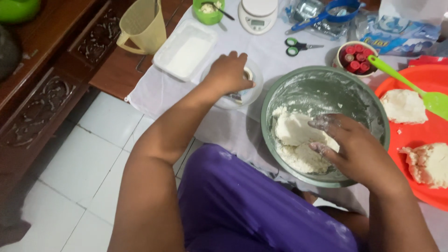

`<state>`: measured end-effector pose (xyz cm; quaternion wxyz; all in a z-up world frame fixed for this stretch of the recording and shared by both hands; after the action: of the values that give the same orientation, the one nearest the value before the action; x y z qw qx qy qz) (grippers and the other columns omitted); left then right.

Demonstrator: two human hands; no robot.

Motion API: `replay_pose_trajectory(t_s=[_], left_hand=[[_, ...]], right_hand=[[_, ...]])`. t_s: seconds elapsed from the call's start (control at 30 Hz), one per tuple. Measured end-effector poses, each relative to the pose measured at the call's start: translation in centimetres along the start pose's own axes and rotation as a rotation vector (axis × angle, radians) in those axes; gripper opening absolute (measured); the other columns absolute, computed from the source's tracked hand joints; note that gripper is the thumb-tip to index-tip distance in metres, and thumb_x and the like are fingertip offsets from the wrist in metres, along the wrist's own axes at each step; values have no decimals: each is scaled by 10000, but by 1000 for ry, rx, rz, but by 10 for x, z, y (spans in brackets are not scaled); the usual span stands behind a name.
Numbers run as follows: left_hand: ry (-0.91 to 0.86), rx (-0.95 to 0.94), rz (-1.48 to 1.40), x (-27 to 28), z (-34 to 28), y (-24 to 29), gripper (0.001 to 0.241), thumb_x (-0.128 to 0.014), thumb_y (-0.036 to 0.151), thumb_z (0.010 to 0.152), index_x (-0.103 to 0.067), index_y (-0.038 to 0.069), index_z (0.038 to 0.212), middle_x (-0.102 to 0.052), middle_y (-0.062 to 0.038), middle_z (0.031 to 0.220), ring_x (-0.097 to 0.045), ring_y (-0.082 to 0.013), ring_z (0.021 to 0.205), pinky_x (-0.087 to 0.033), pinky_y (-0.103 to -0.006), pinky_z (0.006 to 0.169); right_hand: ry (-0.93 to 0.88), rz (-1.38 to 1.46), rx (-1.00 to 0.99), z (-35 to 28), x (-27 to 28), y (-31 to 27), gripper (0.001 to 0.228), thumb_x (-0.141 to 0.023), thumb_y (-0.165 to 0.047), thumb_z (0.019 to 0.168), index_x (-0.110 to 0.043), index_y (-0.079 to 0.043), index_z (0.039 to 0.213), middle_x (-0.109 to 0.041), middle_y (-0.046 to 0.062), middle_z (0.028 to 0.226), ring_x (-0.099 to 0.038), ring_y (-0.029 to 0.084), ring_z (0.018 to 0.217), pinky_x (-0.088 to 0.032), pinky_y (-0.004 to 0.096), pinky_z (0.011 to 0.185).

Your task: Mixing ingredients in a bowl, kneading the dough, and portioning it into balls using a scale.

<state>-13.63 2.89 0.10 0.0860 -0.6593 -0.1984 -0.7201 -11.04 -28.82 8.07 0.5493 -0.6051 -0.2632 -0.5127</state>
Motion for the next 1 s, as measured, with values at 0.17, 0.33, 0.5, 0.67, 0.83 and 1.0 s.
replay_pose_trajectory(t_s=[0.17, 0.33, 0.5, 0.67, 0.83, 1.0], left_hand=[[-78, -1, 76, -27, 13, 5, 661, -831, 490, 693, -645, 24, 1123, -693, -159, 1003, -679, -363, 859, -560, -454, 772], [-114, 36, 76, -19, 18, 6, 552, -885, 350, 679, -668, 29, 1072, -721, -150, 978, -696, -352, 858, -563, -440, 786], [-90, 63, -75, -2, 25, -3, 600, -829, 460, 686, -693, 42, 1094, -740, -125, 984, -699, -327, 880, -553, -407, 817], [2, 62, -143, 43, 44, -7, 693, -841, 430, 664, -638, 3, 1170, -730, -163, 1006, -704, -351, 888, -557, -416, 813], [112, -25, -65, 32, 119, 14, 802, -919, 437, 609, -586, -9, 1186, -721, -181, 1008, -714, -368, 867, -583, -444, 775], [16, -189, -170, 11, 188, 87, 777, -969, 395, 550, -629, 79, 1173, -724, -117, 1084, -696, -317, 952, -562, -422, 857]], right_hand=[[-24, 17, -36, 0, -3, 1, 472, -742, -285, 829, -717, -114, 1269, -672, 126, 1302, -655, 340, 1138, -522, 427, 919], [-21, 12, -9, 3, -4, 2, 475, -722, -301, 843, -709, -105, 1275, -652, 129, 1347, -637, 350, 1172, -512, 431, 942], [-31, -20, -24, -1, -4, 3, 496, -738, -291, 820, -709, -170, 1300, -664, 99, 1316, -655, 338, 1122, -532, 435, 902], [-21, -14, -4, -2, -9, 9, 498, -736, -303, 817, -707, -136, 1285, -650, 136, 1358, -637, 368, 1161, -513, 451, 951], [-3, 4, 22, -5, -11, 7, 580, -767, -246, 762, -673, -140, 1324, -641, 132, 1376, -638, 380, 1148, -515, 454, 941], [-51, 10, 37, -6, -21, 14, 638, -785, -184, 684, -671, -145, 1311, -638, 135, 1390, -600, 365, 1236, -477, 450, 1008]])
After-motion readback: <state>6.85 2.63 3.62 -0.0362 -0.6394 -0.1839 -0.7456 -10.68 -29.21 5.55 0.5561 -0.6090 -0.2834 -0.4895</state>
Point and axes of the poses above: each hand's wrist, its own z-axis towards the middle knuckle, its own x-axis out of the back of the hand, y = z × x, the point moved 9 cm from there along z, towards the middle knuckle
